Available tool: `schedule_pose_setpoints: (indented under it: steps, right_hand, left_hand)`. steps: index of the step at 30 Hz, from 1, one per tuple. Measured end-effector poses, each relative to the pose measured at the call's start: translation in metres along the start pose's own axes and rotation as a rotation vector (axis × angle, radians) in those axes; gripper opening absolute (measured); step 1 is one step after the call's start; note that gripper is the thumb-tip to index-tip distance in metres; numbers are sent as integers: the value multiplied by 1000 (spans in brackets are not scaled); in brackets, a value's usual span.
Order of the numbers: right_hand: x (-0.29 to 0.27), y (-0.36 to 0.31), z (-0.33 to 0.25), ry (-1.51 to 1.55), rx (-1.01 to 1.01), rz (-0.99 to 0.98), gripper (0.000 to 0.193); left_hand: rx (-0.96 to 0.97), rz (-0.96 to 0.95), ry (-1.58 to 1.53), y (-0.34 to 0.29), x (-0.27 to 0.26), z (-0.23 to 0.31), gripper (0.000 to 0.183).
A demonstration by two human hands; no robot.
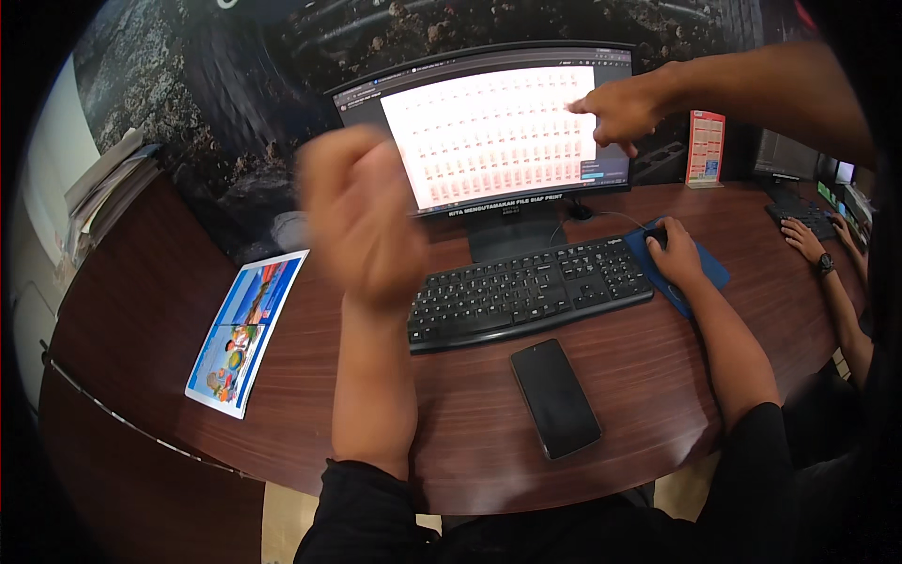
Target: Editing a design file on a computer and organizing layout elements for print.
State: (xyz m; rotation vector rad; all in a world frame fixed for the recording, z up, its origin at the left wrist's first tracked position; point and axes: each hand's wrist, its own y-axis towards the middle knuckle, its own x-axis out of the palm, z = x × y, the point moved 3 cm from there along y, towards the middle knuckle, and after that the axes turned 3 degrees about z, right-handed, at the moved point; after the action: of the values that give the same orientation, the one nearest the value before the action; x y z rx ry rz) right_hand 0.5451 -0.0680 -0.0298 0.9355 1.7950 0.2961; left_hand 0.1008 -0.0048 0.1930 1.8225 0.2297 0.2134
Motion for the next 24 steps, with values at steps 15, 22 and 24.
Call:
schedule_pose_setpoints:
  steps: [15,22,24]
  right_hand:
    - [2,3,-11,31,-22,-19,35]
    - [-1,3,-15,2,11,-43,35]
    - [0,3,-14,4,16,-44,35]
  left_hand:
    - [-778,-994,475,-141,92,-91,71]
    - [-793,-993,479,-146,94,-90,74]
    - [-785,-987,482,-147,95,-90,75]
